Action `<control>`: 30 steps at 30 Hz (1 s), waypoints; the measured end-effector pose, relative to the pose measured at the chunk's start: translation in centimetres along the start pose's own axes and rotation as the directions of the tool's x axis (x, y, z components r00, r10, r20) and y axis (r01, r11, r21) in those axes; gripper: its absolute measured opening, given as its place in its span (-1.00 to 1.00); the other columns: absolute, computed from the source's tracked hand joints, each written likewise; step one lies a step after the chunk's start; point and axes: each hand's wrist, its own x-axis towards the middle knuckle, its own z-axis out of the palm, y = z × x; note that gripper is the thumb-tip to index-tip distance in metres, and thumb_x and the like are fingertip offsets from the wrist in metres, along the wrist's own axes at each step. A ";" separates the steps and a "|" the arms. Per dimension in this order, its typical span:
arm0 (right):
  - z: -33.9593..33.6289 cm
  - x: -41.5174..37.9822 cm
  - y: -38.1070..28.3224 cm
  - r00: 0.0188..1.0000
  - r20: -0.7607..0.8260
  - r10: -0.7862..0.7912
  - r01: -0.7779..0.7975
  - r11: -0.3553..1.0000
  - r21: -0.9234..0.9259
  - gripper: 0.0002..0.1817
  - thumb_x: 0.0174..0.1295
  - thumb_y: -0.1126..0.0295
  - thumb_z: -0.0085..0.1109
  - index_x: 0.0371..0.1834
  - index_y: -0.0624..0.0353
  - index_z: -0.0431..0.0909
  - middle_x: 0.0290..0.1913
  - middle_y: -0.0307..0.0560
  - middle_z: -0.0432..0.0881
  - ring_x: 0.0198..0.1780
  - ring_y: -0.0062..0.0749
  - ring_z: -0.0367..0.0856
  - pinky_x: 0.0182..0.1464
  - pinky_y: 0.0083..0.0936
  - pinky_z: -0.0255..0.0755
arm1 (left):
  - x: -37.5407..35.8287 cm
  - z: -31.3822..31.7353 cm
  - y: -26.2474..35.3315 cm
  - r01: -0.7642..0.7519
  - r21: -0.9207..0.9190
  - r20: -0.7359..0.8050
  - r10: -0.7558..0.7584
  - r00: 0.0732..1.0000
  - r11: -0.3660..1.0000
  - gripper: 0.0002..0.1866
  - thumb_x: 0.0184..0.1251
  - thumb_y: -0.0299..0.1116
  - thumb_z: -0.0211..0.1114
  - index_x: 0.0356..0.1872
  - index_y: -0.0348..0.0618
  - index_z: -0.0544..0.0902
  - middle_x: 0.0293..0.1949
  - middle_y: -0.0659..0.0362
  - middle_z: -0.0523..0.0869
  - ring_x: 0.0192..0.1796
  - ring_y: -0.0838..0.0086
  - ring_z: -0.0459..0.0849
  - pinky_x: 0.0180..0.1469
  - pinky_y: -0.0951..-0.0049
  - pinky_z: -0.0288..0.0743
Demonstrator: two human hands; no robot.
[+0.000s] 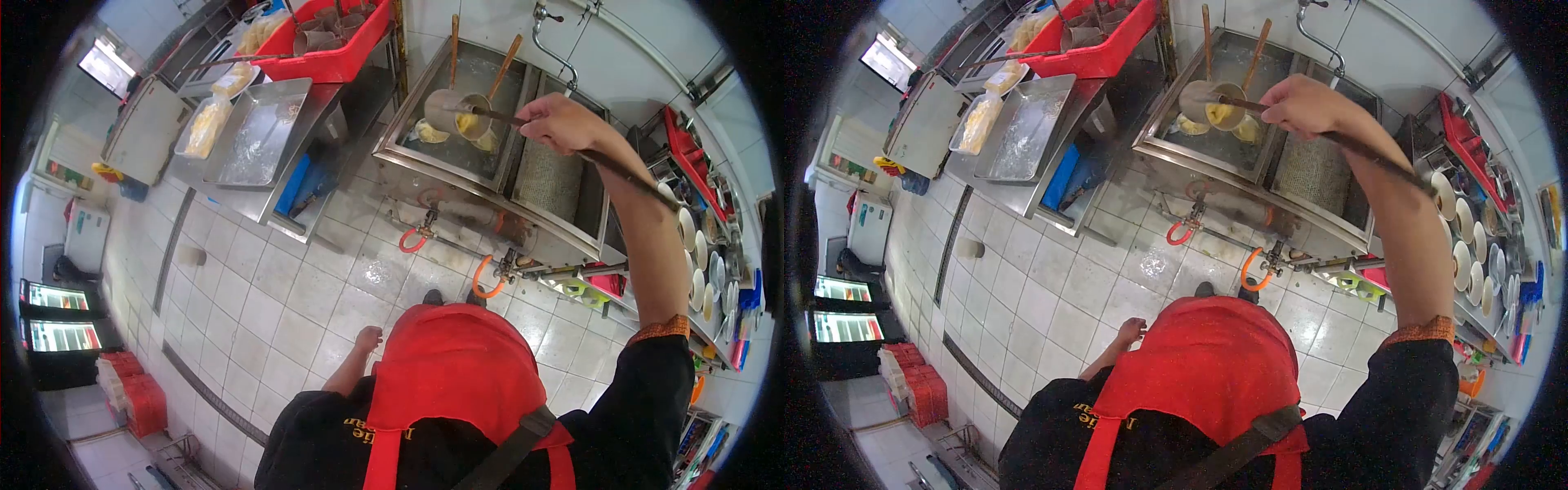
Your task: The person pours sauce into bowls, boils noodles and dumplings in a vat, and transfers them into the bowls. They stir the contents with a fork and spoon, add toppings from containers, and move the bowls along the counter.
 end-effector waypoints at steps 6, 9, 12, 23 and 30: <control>0.2 0.4 -0.2 0.996 -0.079 0.039 -0.037 0.999 0.027 -0.83 0.17 0.39 0.14 -0.27 0.26 0.56 -0.72 -0.36 0.31 -0.78 -0.69 0.15 -0.77 -0.65 0.00 | 0.0 -1.2 3.8 0.456 -0.439 0.134 -0.446 0.885 0.774 -0.83 0.18 -0.39 0.08 -0.52 -0.20 0.56 -0.51 0.14 0.59 -0.55 0.48 0.63 -0.60 0.41 0.42; 0.3 1.1 0.1 0.994 -0.098 0.040 -0.034 0.997 0.063 -0.82 0.18 0.36 0.14 -0.29 0.27 0.57 -0.72 -0.34 0.32 -0.79 -0.68 0.16 -0.77 -0.64 0.01 | -0.7 -0.5 2.4 0.458 -0.401 0.123 -0.449 0.885 0.793 -0.88 0.13 -0.38 0.15 -0.51 -0.19 0.56 -0.47 0.12 0.61 -0.51 0.41 0.64 -0.56 0.36 0.45; -0.3 1.2 0.0 0.998 -0.055 0.015 -0.013 0.999 0.042 -0.77 0.15 0.37 0.13 -0.25 0.33 0.57 -0.71 -0.28 0.37 -0.78 -0.62 0.24 -0.75 -0.56 0.11 | 0.0 0.4 -1.0 0.256 -0.264 0.013 -0.262 0.965 0.930 -0.90 0.06 -0.38 0.23 -0.49 -0.19 0.57 -0.43 0.09 0.63 -0.42 0.30 0.65 -0.46 0.28 0.50; -0.7 0.4 -1.6 0.998 -0.054 0.018 -0.014 0.996 0.085 -0.78 0.17 0.39 0.11 -0.20 0.31 0.54 -0.70 -0.33 0.36 -0.80 -0.70 0.18 -0.77 -0.64 0.01 | -0.7 -1.4 4.1 0.450 -0.532 0.097 -0.476 0.874 0.717 -0.85 -0.02 -0.35 0.30 -0.46 -0.18 0.56 -0.45 0.08 0.64 -0.40 0.18 0.61 -0.41 0.20 0.49; -1.3 0.5 -2.1 0.997 -0.075 -0.013 0.017 0.999 0.040 -0.77 0.14 0.38 0.15 -0.24 0.34 0.52 -0.70 -0.26 0.39 -0.81 -0.64 0.22 -0.78 -0.58 0.08 | 0.1 1.0 -3.2 0.103 -0.269 0.004 -0.106 0.994 0.958 -0.86 0.18 -0.37 0.16 -0.49 -0.19 0.56 -0.54 0.17 0.59 -0.56 0.44 0.58 -0.61 0.38 0.39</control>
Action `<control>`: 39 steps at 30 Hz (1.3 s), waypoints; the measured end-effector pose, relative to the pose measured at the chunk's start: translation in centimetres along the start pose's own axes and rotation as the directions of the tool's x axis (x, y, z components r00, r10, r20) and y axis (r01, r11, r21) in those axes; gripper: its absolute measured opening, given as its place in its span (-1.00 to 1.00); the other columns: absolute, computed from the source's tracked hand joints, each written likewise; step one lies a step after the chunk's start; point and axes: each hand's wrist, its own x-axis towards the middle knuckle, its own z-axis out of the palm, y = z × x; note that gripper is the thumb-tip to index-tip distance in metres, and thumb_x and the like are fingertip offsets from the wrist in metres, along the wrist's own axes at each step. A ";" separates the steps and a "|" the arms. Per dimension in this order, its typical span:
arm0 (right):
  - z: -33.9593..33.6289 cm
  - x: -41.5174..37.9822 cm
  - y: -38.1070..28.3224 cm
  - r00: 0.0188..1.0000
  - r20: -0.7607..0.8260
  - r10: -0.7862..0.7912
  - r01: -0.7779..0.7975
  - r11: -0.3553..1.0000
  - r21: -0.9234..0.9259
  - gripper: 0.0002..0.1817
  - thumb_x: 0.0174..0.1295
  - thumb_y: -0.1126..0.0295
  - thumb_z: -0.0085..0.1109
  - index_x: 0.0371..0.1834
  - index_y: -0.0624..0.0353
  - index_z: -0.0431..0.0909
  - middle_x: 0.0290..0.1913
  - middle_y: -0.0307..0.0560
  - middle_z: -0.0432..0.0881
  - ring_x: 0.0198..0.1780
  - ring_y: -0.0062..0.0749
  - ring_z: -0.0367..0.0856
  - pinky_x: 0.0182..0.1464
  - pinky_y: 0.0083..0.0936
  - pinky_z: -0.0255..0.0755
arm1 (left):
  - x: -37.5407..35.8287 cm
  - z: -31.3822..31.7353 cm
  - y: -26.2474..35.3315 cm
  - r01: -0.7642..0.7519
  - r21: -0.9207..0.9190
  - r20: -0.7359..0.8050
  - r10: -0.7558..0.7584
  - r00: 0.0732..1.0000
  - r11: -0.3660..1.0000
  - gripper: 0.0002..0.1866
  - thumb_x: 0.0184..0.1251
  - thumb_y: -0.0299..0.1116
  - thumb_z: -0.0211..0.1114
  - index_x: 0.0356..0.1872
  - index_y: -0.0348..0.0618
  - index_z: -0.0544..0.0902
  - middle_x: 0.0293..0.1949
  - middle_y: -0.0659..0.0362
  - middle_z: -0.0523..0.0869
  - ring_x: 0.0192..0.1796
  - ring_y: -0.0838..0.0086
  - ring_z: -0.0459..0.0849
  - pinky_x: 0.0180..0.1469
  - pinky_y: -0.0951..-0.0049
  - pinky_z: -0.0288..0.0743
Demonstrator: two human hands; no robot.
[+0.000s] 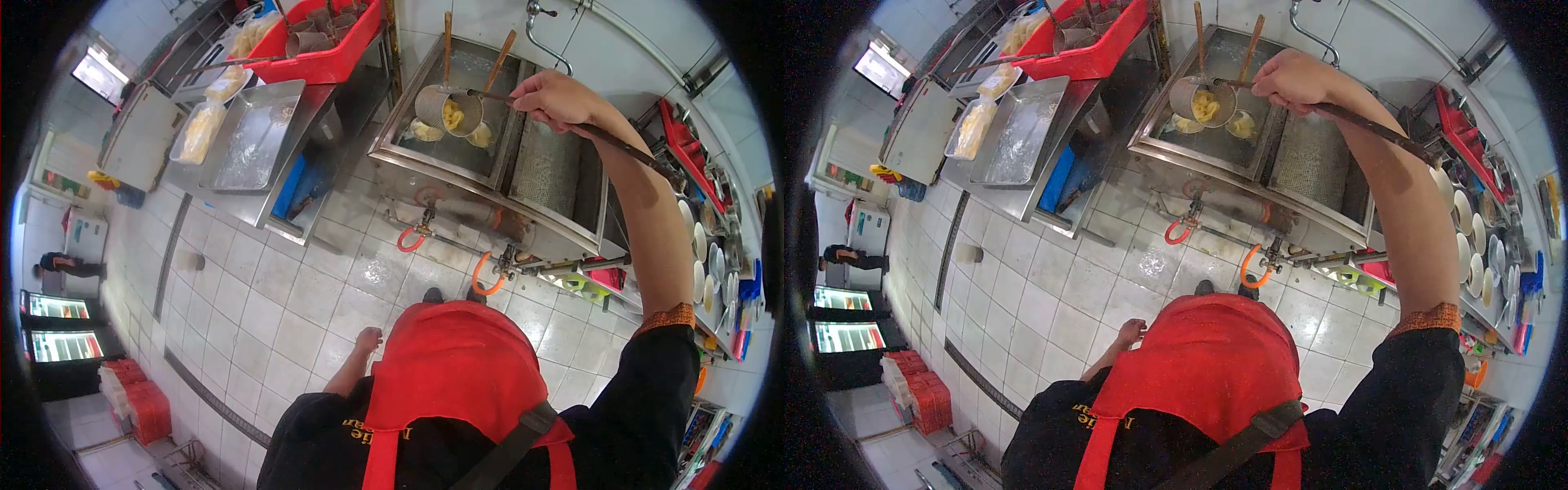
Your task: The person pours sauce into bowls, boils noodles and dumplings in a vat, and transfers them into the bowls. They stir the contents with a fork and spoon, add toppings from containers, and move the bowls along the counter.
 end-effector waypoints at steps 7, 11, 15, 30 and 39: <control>-0.1 0.0 -0.1 0.999 -0.006 0.042 -0.042 0.999 -0.009 -0.75 0.17 0.39 0.13 -0.15 0.32 0.49 -0.71 -0.32 0.35 -0.81 -0.69 0.15 -0.78 -0.63 -0.02 | -1.1 -0.4 6.2 0.505 -0.256 0.051 -0.510 0.859 0.824 -0.87 0.03 -0.37 0.28 -0.46 -0.22 0.60 -0.39 0.02 0.67 -0.35 0.15 0.65 -0.42 0.20 0.52; -0.5 -0.1 0.0 0.999 -0.001 0.040 -0.040 0.999 0.011 -0.77 0.17 0.40 0.13 -0.17 0.32 0.51 -0.71 -0.32 0.35 -0.81 -0.70 0.15 -0.78 -0.65 -0.01 | -0.2 0.1 1.0 0.208 0.013 -0.016 -0.208 0.978 0.978 -0.84 0.05 -0.36 0.28 -0.46 -0.25 0.59 -0.38 0.02 0.67 -0.35 0.16 0.66 -0.42 0.21 0.53; -0.6 -0.9 -0.3 0.999 -0.046 0.013 -0.013 1.000 0.007 -0.77 0.17 0.40 0.13 -0.19 0.33 0.52 -0.71 -0.32 0.36 -0.80 -0.70 0.15 -0.77 -0.66 -0.01 | 0.4 0.0 0.8 0.139 0.024 -0.009 -0.139 0.990 0.990 -0.81 0.02 -0.32 0.29 -0.44 -0.24 0.60 -0.38 0.03 0.68 -0.36 0.18 0.66 -0.42 0.23 0.53; -0.4 -0.8 1.9 0.999 -0.030 0.040 -0.037 0.994 0.105 -0.65 0.15 0.43 0.11 0.00 0.36 0.48 -0.69 -0.33 0.33 -0.77 -0.71 0.13 -0.76 -0.65 -0.04 | 0.4 -0.5 10.9 0.471 -0.327 0.024 -0.491 0.871 0.819 -0.83 0.21 -0.38 0.10 -0.30 -0.28 0.56 -0.45 0.12 0.64 -0.50 0.44 0.59 -0.55 0.41 0.44; 1.6 -0.1 3.5 0.997 -0.033 0.067 -0.063 0.993 0.097 -0.60 0.14 0.43 0.12 0.06 0.36 0.47 -0.69 -0.30 0.37 -0.78 -0.67 0.22 -0.74 -0.62 0.07 | 0.1 -0.3 0.3 0.011 0.204 0.077 -0.028 0.997 0.979 -0.86 -0.03 -0.36 0.31 -0.43 -0.14 0.59 -0.38 0.06 0.67 -0.31 0.12 0.62 -0.27 0.20 0.52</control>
